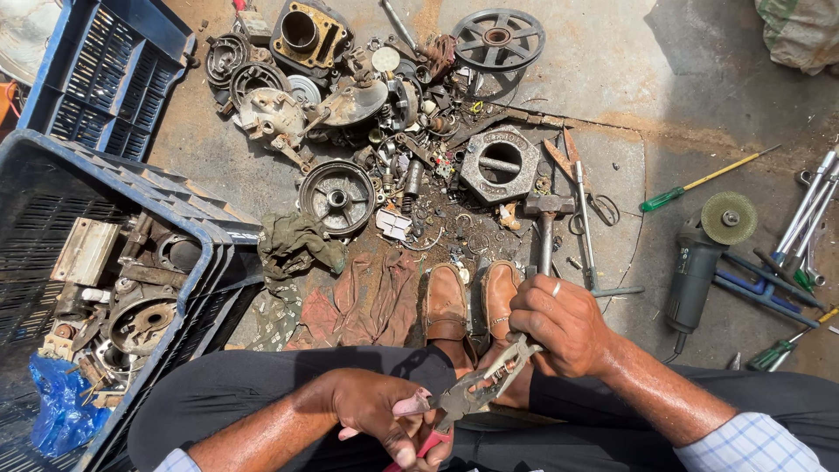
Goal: The person sits on the ground and uses pliers to manipulate small metal components. They then use an angle grinder to cut or grind a part held in the pliers. The person continues to handle and adjust small metal pieces with pliers throughout the clip.
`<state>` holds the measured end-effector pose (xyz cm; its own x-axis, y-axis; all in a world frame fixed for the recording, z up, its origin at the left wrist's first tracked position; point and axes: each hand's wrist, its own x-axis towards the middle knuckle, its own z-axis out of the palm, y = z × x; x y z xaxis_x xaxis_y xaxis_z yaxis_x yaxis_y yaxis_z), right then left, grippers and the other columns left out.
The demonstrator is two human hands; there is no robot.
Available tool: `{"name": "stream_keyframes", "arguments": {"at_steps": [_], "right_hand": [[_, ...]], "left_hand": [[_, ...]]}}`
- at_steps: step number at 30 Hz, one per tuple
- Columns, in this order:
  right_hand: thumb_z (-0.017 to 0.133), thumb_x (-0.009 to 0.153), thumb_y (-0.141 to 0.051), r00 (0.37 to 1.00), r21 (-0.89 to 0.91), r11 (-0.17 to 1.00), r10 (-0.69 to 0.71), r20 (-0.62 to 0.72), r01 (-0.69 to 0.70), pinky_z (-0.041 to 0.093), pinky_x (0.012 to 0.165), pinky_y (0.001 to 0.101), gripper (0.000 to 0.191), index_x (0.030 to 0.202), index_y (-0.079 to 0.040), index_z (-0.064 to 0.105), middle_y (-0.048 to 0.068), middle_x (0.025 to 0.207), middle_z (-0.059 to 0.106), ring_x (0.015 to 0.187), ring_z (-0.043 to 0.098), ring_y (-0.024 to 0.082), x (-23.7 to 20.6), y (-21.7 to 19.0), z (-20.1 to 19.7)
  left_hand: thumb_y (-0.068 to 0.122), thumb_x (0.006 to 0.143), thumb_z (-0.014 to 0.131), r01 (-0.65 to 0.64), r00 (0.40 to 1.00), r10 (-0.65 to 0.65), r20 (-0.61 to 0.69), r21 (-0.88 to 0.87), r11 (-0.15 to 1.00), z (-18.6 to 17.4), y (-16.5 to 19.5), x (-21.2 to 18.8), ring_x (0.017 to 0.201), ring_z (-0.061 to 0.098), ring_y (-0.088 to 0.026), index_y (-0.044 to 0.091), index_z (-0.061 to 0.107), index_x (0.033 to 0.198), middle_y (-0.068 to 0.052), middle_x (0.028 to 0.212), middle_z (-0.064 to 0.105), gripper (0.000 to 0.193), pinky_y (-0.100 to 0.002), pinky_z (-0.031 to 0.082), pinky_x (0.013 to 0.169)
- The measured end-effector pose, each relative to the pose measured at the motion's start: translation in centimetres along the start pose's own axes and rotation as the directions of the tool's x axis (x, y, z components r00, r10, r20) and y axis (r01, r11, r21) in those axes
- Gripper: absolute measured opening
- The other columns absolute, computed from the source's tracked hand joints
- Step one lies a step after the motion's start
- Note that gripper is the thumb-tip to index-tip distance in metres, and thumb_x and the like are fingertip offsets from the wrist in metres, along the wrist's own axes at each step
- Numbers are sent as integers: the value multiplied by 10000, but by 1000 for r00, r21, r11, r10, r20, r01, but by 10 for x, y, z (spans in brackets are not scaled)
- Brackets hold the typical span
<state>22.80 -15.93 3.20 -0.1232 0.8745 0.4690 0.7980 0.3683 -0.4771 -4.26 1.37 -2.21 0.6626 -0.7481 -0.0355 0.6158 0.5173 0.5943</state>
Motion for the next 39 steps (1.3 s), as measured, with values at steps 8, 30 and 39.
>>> {"name": "stream_keyframes", "arguments": {"at_steps": [8, 30, 39], "right_hand": [[715, 833, -64, 979, 103, 982, 169, -116, -158, 557, 935, 474, 327, 1120, -26, 563, 154, 1163, 627, 1152, 656, 389, -8, 9, 13], [644, 923, -138, 644, 85, 648, 717, 266, -757, 542, 843, 443, 393, 1298, -44, 572, 155, 1079, 604, 1007, 658, 352, -8, -28, 24], [666, 880, -85, 705, 45, 709, 688, 172, -703, 518, 867, 468, 426, 1287, -12, 563, 176, 1097, 568, 1051, 613, 375, -2, -31, 22]], "left_hand": [[142, 933, 743, 145, 943, -80, -323, 182, 972, 6, 12, 3, 779, 651, -123, 24, 607, 1076, -62, 902, 645, 230, -325, 531, 707], [76, 868, 731, 642, 393, 653, -648, 702, 310, 7, 10, 27, 795, 703, -300, -41, 551, 1087, -172, 891, 630, 307, -444, 576, 675], [89, 883, 731, 656, 385, 614, -689, 672, 344, 9, 10, 28, 847, 690, -302, -33, 539, 1088, -177, 928, 625, 306, -440, 557, 706]]}}
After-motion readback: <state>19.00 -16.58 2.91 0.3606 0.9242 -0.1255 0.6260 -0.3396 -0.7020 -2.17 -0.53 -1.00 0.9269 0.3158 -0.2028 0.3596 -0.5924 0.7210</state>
